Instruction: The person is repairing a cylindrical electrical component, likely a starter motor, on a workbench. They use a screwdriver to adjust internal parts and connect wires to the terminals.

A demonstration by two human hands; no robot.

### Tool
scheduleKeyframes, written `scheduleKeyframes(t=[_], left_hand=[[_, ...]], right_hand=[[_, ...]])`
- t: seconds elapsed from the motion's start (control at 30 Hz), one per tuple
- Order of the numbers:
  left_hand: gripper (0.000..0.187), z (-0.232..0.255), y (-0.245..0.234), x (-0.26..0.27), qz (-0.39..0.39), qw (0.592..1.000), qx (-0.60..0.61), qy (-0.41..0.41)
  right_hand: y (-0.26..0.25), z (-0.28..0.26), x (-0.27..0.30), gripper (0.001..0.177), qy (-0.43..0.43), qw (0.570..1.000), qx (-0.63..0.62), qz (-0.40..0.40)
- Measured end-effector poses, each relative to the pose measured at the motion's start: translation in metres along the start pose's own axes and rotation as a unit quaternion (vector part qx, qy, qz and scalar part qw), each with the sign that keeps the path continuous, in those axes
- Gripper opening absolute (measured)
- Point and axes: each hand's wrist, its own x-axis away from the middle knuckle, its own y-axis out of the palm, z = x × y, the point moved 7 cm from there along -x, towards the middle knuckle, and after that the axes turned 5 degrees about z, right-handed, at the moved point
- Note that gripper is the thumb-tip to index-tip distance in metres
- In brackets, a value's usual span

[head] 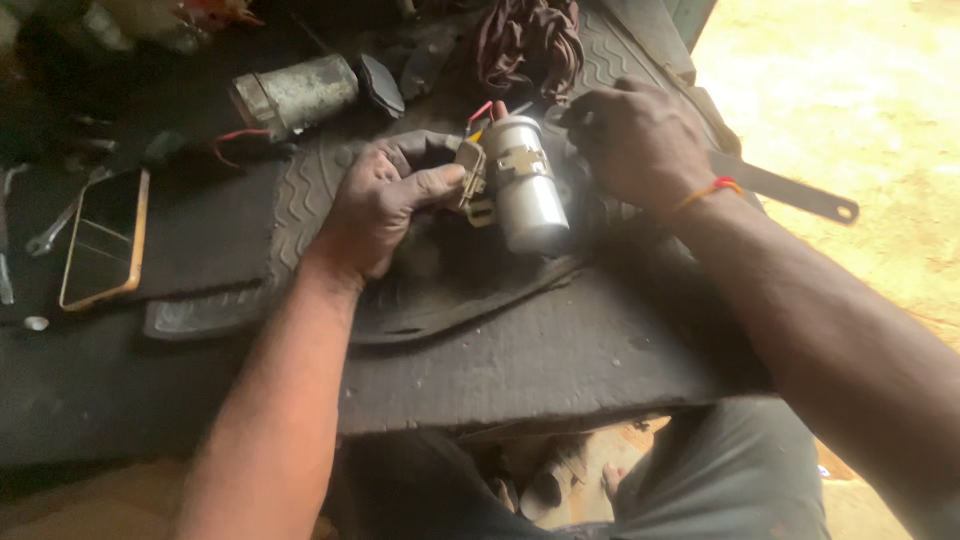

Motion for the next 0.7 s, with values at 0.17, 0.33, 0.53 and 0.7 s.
scheduleKeyframes(t=[0.17, 0.33, 0.53, 0.7], left_hand=[[0.028, 0.004, 0.025, 0.002, -0.016, 0.998, 0.045, -0.037], [0.030, 0.002, 0.025, 0.002, -0.022, 0.999, 0.033, -0.030], [0.037, 0.010, 0.022, 0.002, 0.005, 1.000, 0.026, -0.009], [0.037, 0.005, 0.024, 0.002, -0.002, 0.999, 0.033, -0.005]], right_hand=[[-0.051, -0.010, 0.003, 0.015, -0.027, 0.992, -0.061, 0.106], [-0.083, -0.047, 0.025, 0.018, -0.198, 0.959, -0.146, 0.142], [-0.095, -0.087, 0.039, 0.021, -0.274, 0.935, -0.169, 0.148], [-0.088, -0.092, 0.040, 0.021, -0.272, 0.938, -0.161, 0.143]])
